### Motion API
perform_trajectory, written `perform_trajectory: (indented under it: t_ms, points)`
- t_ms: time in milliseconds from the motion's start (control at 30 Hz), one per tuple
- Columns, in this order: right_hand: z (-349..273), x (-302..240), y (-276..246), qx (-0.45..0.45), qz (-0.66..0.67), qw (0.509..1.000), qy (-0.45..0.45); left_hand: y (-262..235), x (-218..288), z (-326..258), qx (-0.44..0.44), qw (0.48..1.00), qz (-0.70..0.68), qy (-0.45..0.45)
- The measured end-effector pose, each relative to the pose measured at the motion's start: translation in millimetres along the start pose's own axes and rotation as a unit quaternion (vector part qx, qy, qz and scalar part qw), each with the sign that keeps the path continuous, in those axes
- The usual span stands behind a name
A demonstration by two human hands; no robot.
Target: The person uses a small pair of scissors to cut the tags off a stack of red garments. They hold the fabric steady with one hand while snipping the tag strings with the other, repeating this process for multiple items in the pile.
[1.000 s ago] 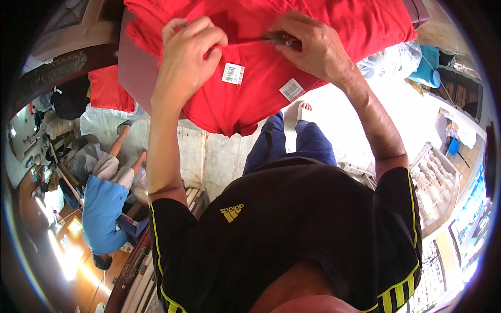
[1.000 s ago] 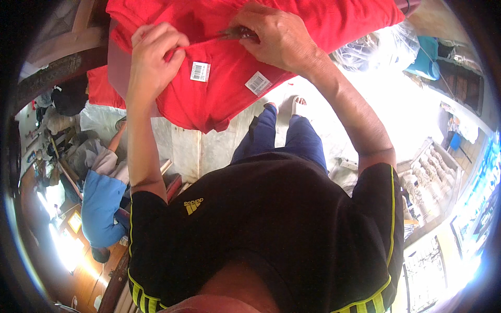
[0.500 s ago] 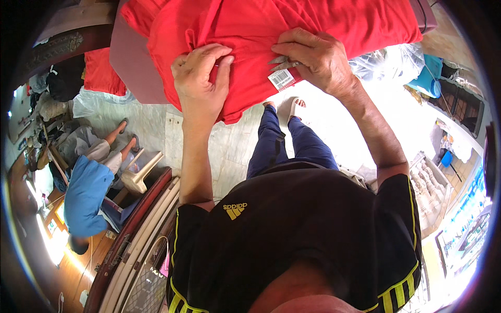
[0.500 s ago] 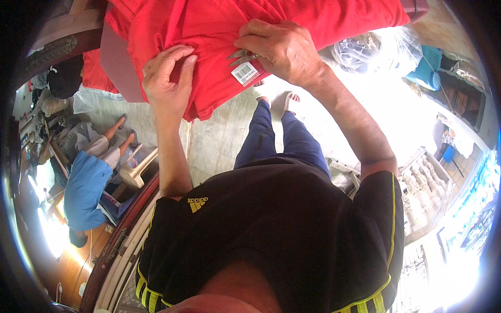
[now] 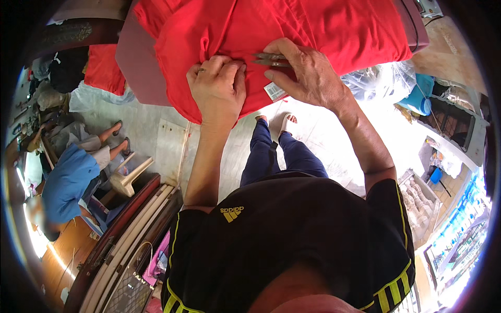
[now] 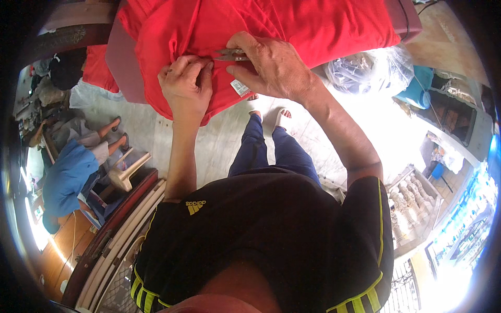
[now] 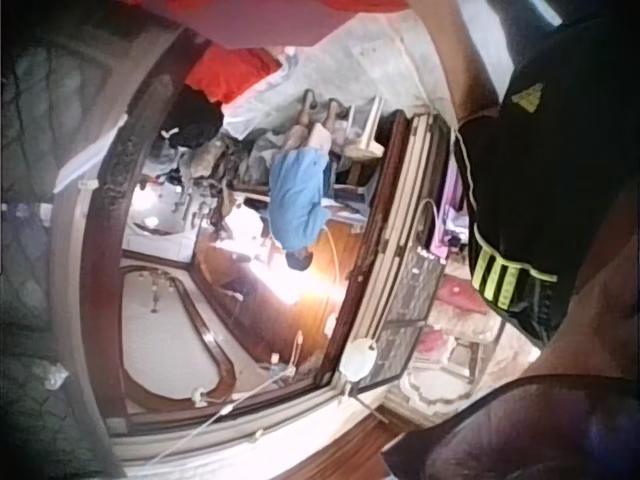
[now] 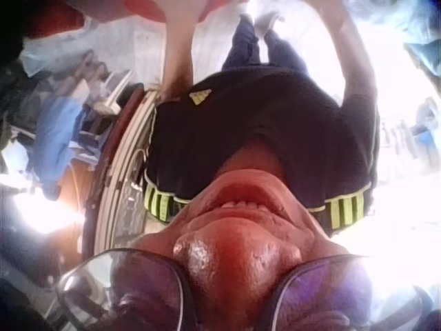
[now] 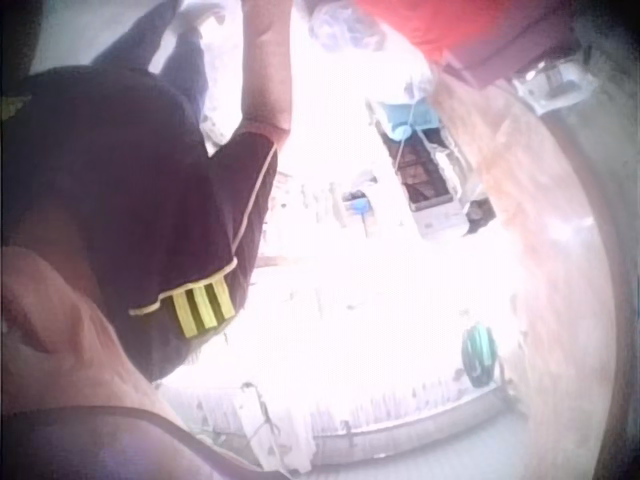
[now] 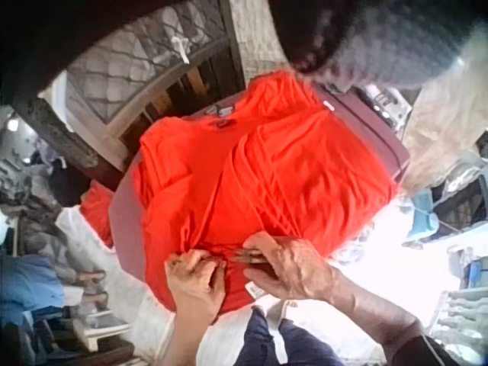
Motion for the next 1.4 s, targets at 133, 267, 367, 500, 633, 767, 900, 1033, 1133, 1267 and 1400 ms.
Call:
perform_trajectory:
  t_ms: [133,267,367,500,633,767,900,1033,1133,1267,1400]
  points:
    - [4.9,1.9,4.6,-0.006,-0.064,0.998,-0.021,4.3,-2.4,2.3,-0.017,0.999,0.02,-0.019]
    - [11.2,-7.5,7.7,0.042,-0.146,0.986,-0.063,5.3,-4.2,4.4,-0.012,1.0,0.003,-0.007]
    - [14.4,-8.8,11.0,0.039,-0.164,0.984,-0.064,4.4,-1.5,3.2,-0.016,1.0,-0.006,-0.015]
    - [17.0,-10.4,13.6,0.044,-0.178,0.981,-0.057,8.2,-2.1,3.6,0.001,1.0,-0.002,-0.001]
    - [16.3,-8.3,13.6,0.051,-0.166,0.983,-0.059,7.9,-2.4,3.6,-0.004,1.0,-0.001,-0.005]
    - [6.8,-5.7,5.8,0.032,-0.097,0.994,-0.025,-5.1,-16.9,-8.3,0.055,0.989,-0.137,-0.03]
    - [2.6,11.9,3.2,-0.012,0.007,1.0,0.011,-31.8,-35.8,-42.2,-0.005,0.902,-0.423,-0.091]
    - [2.6,16.5,1.1,0.014,0.028,1.0,-0.002,-44.0,-24.8,-68.1,-0.41,0.826,-0.378,-0.077]
    - [5.2,13.5,2.0,0.025,0.022,0.999,-0.016,-56.2,-12.2,-31.4,-0.176,0.935,-0.304,-0.039]
    - [7.0,11.2,3.6,0.033,0.007,0.999,-0.021,-21.4,-14.7,2.8,-0.034,0.981,-0.184,0.059]
    - [5.2,13.1,4.1,0.054,-0.012,0.998,-0.016,-5.8,-17.1,4.5,-0.047,0.986,-0.145,0.066]
Point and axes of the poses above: each hand's wrist, its own z-axis towards the middle knuckle, its own y-axis out of the palm, x = y × z, the point moved 7 cm from there along z, towards the middle knuckle, and after that the axes turned 13 degrees about -x, right-handed, at the moved point
